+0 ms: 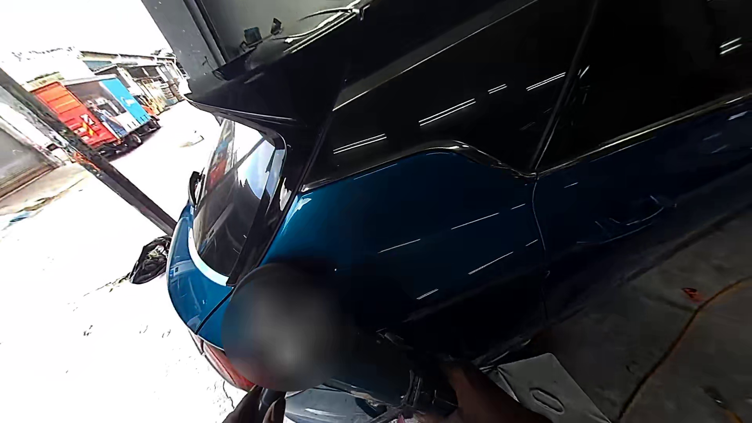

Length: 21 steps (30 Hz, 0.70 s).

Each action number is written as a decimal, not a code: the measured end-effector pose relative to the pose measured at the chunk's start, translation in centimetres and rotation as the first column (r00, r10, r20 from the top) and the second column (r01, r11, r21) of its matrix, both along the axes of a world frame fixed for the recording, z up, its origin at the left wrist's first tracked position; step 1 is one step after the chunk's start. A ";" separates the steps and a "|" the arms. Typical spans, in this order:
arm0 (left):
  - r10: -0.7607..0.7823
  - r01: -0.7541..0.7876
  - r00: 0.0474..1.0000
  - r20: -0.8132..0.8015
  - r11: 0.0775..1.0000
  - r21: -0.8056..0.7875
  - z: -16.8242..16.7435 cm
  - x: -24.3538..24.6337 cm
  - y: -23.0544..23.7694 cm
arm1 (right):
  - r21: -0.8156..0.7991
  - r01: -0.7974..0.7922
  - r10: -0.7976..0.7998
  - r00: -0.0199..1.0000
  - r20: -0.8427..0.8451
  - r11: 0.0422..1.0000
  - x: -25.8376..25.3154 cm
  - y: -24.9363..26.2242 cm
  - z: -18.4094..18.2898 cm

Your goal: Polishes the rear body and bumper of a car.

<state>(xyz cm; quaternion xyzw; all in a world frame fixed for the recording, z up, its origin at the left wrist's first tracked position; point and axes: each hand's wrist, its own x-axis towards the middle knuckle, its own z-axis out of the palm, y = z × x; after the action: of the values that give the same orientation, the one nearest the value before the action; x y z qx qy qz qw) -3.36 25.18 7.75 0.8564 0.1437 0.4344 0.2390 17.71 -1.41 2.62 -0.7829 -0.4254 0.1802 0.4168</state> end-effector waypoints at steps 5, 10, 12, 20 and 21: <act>-0.179 0.161 0.981 0.076 0.966 0.201 2.4 10.6 -1.6 | 0.148 0.301 -0.301 0.953 -0.026 0.942 2.0 -4.4 -1.9; -0.378 0.336 0.922 0.086 0.891 0.305 6.0 19.3 -1.4 | 0.198 0.526 -0.492 0.848 -0.197 0.827 3.1 -4.9 -0.8; -0.396 0.363 0.915 0.079 0.892 0.269 6.0 19.2 -0.8 | 0.160 0.530 -0.500 0.845 -0.191 0.833 3.1 -4.6 -0.4; -0.140 0.081 0.965 0.220 0.963 0.255 0.2 9.7 4.4 | -0.072 0.224 -0.224 0.974 0.009 0.972 2.5 0.5 1.4; -0.133 0.072 0.964 0.229 0.964 0.258 0.1 9.4 4.7 | -0.085 0.211 -0.209 0.978 0.028 0.974 2.7 1.0 1.6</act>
<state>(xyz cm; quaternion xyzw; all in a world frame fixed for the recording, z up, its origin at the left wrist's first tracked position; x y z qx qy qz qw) 6.03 29.92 7.84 0.8259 0.0132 0.5379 0.1685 20.39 -0.44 4.20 -0.8426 -0.3360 0.1462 0.3947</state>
